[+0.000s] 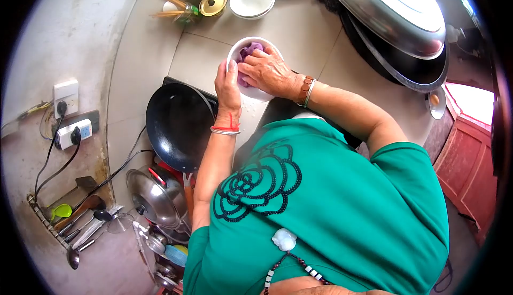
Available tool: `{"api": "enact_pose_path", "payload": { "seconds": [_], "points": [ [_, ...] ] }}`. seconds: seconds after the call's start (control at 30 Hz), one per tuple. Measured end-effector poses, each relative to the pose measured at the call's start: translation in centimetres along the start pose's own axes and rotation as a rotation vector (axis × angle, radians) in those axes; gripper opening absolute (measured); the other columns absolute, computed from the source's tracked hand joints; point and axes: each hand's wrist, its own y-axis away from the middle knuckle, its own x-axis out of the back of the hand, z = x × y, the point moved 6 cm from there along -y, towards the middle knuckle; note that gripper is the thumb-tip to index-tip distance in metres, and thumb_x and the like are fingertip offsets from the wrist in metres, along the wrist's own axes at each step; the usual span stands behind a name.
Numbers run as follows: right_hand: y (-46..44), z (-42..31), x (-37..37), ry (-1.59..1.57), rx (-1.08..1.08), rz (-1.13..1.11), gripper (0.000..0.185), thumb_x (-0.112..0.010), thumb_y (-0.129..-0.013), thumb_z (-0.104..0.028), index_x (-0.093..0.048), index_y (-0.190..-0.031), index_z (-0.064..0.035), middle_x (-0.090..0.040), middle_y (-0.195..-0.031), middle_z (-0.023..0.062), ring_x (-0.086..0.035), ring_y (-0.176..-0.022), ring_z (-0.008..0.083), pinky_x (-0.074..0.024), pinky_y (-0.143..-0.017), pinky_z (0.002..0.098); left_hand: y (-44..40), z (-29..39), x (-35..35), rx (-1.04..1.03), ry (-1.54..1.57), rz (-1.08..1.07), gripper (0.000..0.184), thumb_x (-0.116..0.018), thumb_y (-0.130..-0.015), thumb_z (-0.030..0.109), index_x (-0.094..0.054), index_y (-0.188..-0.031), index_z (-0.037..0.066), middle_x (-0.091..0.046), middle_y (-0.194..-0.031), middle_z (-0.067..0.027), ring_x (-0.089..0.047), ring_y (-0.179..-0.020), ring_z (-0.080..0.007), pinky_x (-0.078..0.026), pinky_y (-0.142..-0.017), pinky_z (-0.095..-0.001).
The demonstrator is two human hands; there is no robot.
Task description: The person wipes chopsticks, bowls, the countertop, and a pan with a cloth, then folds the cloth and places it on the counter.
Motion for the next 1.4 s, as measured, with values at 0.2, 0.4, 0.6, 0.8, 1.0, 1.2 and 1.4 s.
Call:
{"api": "enact_pose_path", "payload": {
  "seconds": [0.2, 0.4, 0.6, 0.8, 1.0, 1.2, 1.4],
  "points": [
    [0.2, 0.1, -3.5, -0.489, -0.283, -0.077, 0.029, -0.051, -0.085, -0.030, -0.063, -0.082, -0.0036, -0.064, -0.075, 0.0198, -0.061, -0.067, 0.0359, -0.0487, -0.067, 0.0444, -0.1, 3.1, 0.2, -0.410, -0.674, 0.114, 0.042, -0.057, -0.087, 0.028, -0.054, -0.116, -0.003, -0.059, -0.106, -0.0241, -0.055, -0.100, -0.0369, -0.042, -0.089, -0.0388],
    [1.1, 2.1, -2.0, -1.756, -0.495, -0.071, 0.021, -0.052, -0.089, -0.021, -0.060, -0.099, -0.0041, -0.063, -0.094, 0.0054, -0.059, -0.087, 0.0162, -0.0475, -0.083, 0.0293, -1.0, 0.4, 2.1, 0.037, 0.029, -0.049, 0.039, -0.051, -0.092, 0.028, -0.055, -0.115, -0.004, -0.061, -0.103, -0.0108, -0.056, -0.098, -0.0192, -0.042, -0.087, -0.0291],
    [-2.1, 8.6, 3.1, -1.694, -0.571, -0.126, 0.040, -0.059, -0.089, -0.039, -0.059, -0.108, -0.0043, -0.063, -0.089, 0.0034, -0.061, -0.080, 0.0085, -0.0510, -0.065, 0.0243, 0.0, 4.6, 0.8, 0.054, -0.241, -0.377, 0.044, -0.059, -0.084, 0.020, -0.049, -0.120, -0.003, -0.061, -0.104, -0.0109, -0.057, -0.097, -0.0176, -0.045, -0.086, -0.0281],
    [-2.9, 4.0, 2.2, -1.027, -0.058, -0.492, 0.060, -0.071, -0.078, -0.029, -0.047, -0.129, -0.0077, -0.057, -0.107, 0.0075, -0.054, -0.093, 0.0136, -0.0450, -0.086, 0.0287, -0.9, 4.9, 0.0, -0.034, -0.220, -0.416, 0.063, -0.063, -0.080, 0.017, -0.033, -0.133, 0.000, -0.055, -0.115, -0.0153, -0.055, -0.103, -0.0214, -0.043, -0.091, -0.0322],
    [-0.5, 6.1, 0.9, -1.568, -0.535, -0.189, 0.063, -0.053, -0.072, 0.003, -0.040, -0.134, -0.0050, -0.055, -0.120, 0.0108, -0.051, -0.112, 0.0188, -0.0397, -0.099, 0.0300, -0.6, 4.0, 0.1, 0.089, 0.067, -0.172, 0.061, -0.055, -0.085, 0.016, -0.026, -0.137, 0.000, -0.053, -0.116, -0.0149, -0.053, -0.106, -0.0208, -0.041, -0.092, -0.0321],
    [2.2, 4.8, -5.1, -2.132, -0.923, 0.318, 0.052, -0.052, -0.075, 0.002, -0.043, -0.126, -0.0013, -0.056, -0.114, 0.0140, -0.056, -0.105, 0.0286, -0.0442, -0.096, 0.0393, -1.8, -2.1, 0.5, -0.127, 0.264, 0.225, 0.037, -0.047, -0.087, 0.020, -0.052, -0.116, -0.004, -0.057, -0.112, -0.0138, -0.055, -0.103, -0.0250, -0.040, -0.093, -0.0359],
    [4.1, 4.0, -7.6, -2.092, -1.286, 0.408, 0.028, -0.053, -0.082, -0.001, -0.052, -0.110, 0.0036, -0.058, -0.104, 0.0121, -0.059, -0.090, 0.0215, -0.0495, -0.078, 0.0339, -3.3, -4.8, -1.1, -0.174, -0.231, 0.116, 0.032, -0.044, -0.085, 0.018, -0.057, -0.100, -0.009, -0.062, -0.097, -0.0186, -0.057, -0.089, -0.0319, -0.042, -0.083, -0.0393]
  ]
}}
